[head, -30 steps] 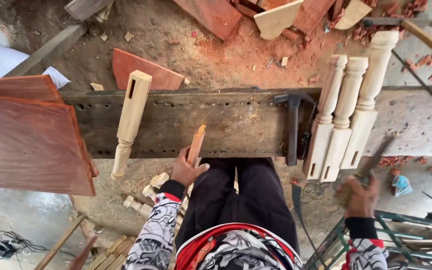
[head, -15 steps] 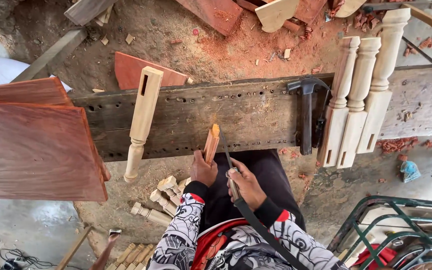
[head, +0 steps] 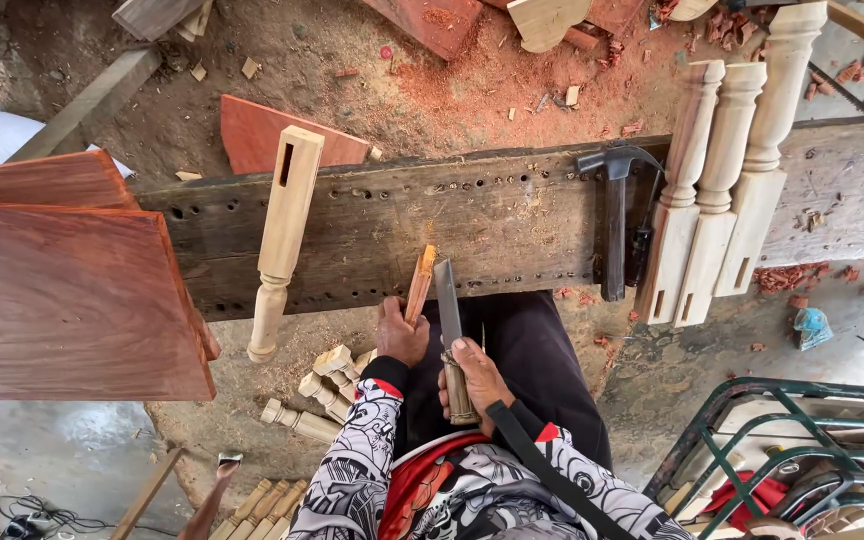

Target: Shaping, hammering, and sawing wooden components to create furniture legs on a workbench.

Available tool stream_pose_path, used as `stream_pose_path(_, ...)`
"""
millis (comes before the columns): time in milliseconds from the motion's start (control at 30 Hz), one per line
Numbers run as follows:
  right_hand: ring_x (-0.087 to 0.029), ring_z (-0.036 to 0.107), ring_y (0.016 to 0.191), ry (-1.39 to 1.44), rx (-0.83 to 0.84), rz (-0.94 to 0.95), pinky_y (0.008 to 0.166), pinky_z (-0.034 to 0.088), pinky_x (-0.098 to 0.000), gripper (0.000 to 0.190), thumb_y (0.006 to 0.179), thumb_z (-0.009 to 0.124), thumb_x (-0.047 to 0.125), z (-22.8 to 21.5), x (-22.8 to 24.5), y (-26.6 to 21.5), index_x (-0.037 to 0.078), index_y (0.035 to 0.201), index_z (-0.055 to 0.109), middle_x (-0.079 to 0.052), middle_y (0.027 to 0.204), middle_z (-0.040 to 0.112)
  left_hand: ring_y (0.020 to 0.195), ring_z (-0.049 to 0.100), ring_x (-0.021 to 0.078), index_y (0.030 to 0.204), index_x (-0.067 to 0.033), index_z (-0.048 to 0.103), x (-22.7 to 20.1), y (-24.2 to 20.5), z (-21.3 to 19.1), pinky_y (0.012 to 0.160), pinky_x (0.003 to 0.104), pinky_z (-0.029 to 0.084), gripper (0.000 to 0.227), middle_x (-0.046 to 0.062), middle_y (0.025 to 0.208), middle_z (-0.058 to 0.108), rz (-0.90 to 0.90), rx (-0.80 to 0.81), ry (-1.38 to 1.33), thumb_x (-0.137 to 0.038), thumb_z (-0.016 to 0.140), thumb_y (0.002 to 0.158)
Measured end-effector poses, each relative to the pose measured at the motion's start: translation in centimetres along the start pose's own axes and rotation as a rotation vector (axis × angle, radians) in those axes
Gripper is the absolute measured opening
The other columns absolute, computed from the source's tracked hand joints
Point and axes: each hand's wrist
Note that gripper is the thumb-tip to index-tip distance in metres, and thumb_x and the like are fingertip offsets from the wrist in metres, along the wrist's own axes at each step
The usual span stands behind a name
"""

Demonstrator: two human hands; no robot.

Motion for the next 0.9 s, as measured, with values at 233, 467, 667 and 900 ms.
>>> stream_pose_path(233, -0.009, 0.063, 0.09, -0.242, 0.201, -0.369, 0.079, 0.054, -0.0269, 0.049, 0.105, 0.078, 0.024, -7.9, -4.3, 5.5, -0.001, 0.144, 0.062, -0.004, 0.108, 0.064, 0.101, 0.059, 0.0455, 0.111, -0.0016, 0.051, 0.7, 0.1, 0.9, 0.086, 0.052, 0.051, 0.041, 0.025, 0.109, 0.056, 0.074, -0.015, -0.05, -0.013, 0.072, 0.078)
stream_pose_path(467, -0.016, 0.056, 0.05, -0.293, -0.244, -0.167, 0.042, 0.049, -0.0337, 0.044, 0.083, 0.079, 0.029, -0.6, 3.1, 1.3, 0.009, 0.106, 0.047, -0.005, 0.075, 0.053, 0.102, 0.057, 0.0449, 0.109, -0.0015, 0.05, 0.7, 0.1, 1.6, 0.087, 0.052, 0.05, 0.038, 0.024, 0.112, 0.052, 0.077, -0.019, -0.044, -0.012, 0.071, 0.079)
stream_pose_path(667, -0.012, 0.06, 0.058, -0.111, -0.037, -0.198, 0.049, 0.051, -0.0294, 0.063, 0.086, 0.087, 0.021, -1.7, 1.3, 3.8, 0.001, 0.129, 0.046, -0.007, 0.08, 0.061, 0.103, 0.057, 0.0457, 0.11, -0.0026, 0.049, -0.3, -0.1, 1.7, 0.086, 0.053, 0.051, 0.04, 0.024, 0.114, 0.05, 0.027, -0.027, -0.026, -0.012, 0.071, 0.079)
stream_pose_path(900, -0.018, 0.062, 0.048, 0.01, 0.085, -0.122, 0.039, 0.052, -0.0341, 0.087, 0.089, 0.071, 0.02, 1.1, 3.6, 0.5, 0.021, 0.163, 0.025, -0.008, 0.078, 0.064, 0.1, 0.06, 0.0461, 0.111, -0.0066, 0.048, 0.2, -0.6, 2.3, 0.083, 0.056, 0.051, 0.041, 0.021, 0.115, 0.052, -0.025, -0.029, 0.004, -0.016, 0.073, 0.079)
Point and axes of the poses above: each hand's wrist, its own y-axis towards the middle knuckle, its own z-axis out of the palm, x = y × z
